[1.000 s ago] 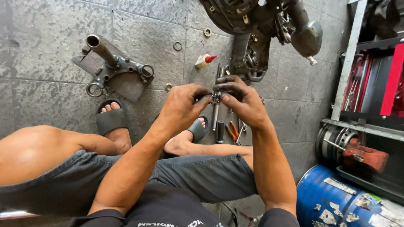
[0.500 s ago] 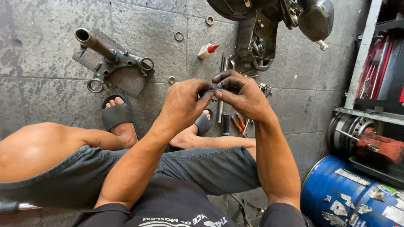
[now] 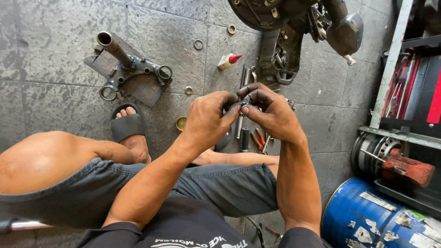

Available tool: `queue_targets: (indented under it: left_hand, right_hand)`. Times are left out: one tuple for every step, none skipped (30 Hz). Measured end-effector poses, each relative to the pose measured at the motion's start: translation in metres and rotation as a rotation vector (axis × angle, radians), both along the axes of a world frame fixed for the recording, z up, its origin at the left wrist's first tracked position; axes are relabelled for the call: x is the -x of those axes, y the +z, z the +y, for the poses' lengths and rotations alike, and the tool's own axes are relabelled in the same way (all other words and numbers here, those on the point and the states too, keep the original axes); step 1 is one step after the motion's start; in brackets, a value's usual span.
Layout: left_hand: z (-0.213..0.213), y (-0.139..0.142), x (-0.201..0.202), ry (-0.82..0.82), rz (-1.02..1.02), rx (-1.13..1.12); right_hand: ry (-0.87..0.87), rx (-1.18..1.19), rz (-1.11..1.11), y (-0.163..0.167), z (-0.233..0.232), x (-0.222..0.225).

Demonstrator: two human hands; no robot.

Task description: The person sits on the workshop floor and applies grease by hand to a bearing race, working the grease around the ring. They then fit the greased bearing onto the steering stem of a disassembled motorcycle and press it into place, holding a grease tube nearby.

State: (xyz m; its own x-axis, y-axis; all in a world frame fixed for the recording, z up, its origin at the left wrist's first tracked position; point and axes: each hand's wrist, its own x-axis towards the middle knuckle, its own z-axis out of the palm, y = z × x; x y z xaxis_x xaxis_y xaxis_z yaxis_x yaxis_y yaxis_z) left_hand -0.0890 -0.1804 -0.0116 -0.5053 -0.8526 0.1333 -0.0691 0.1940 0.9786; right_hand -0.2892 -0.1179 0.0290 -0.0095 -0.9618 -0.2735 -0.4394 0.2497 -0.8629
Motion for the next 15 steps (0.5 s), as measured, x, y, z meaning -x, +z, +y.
queue_targets:
  left_hand:
    - [0.001, 0.001, 0.0, 0.008, 0.009, -0.009]
    - [0.002, 0.002, 0.0, 0.02, 0.013, -0.01]
    - [0.002, 0.002, 0.0, 0.032, 0.017, -0.01]
    - [0.002, 0.003, 0.001, 0.045, 0.023, -0.007]
    - [0.002, 0.004, 0.002, 0.073, 0.03, -0.015]
    - [0.002, 0.005, 0.002, 0.099, 0.037, -0.023]
    - [0.002, 0.007, 0.003, 0.126, 0.045, -0.031]
    - [0.002, 0.008, 0.004, 0.141, 0.053, -0.075]
    - [0.003, 0.009, 0.005, 0.154, 0.062, -0.12]
    - [0.003, 0.01, 0.006, 0.166, 0.071, -0.166]
    - [0.004, 0.01, 0.006, 0.166, 0.077, -0.231]
    - [0.005, 0.01, 0.007, 0.165, 0.083, -0.297]
    - [0.007, 0.01, 0.007, 0.164, 0.088, -0.364]
    - [0.008, 0.008, 0.008, 0.176, 0.127, -0.396]
    - [0.01, 0.006, 0.009, 0.188, 0.165, -0.429]
  right_hand:
    - [-0.006, 0.006, -0.007, 0.001, 0.001, -0.001]
    - [-0.064, -0.049, -0.035, 0.001, 0.002, -0.002]
    - [-0.122, -0.102, -0.062, 0.001, 0.004, -0.003]
    - [-0.178, -0.153, -0.088, 0.001, 0.005, -0.004]
    - [-0.154, -0.08, -0.092, 0.0, 0.005, -0.006]
    - [-0.131, -0.007, -0.096, -0.003, 0.005, -0.008]
    - [-0.108, 0.066, -0.1, -0.005, 0.004, -0.01]
    - [-0.164, 0.075, -0.181, -0.009, 0.005, -0.013]
    - [-0.222, 0.083, -0.263, -0.013, 0.006, -0.017]
    - [-0.28, 0.09, -0.345, -0.016, 0.007, -0.02]
    - [-0.309, 0.128, -0.343, -0.019, 0.008, -0.023]
    - [-0.338, 0.166, -0.341, -0.022, 0.009, -0.027]
    - [-0.367, 0.203, -0.339, -0.025, 0.009, -0.029]
    - [-0.385, 0.229, -0.315, -0.027, 0.01, -0.033]
    - [-0.402, 0.256, -0.291, -0.029, 0.01, -0.035]
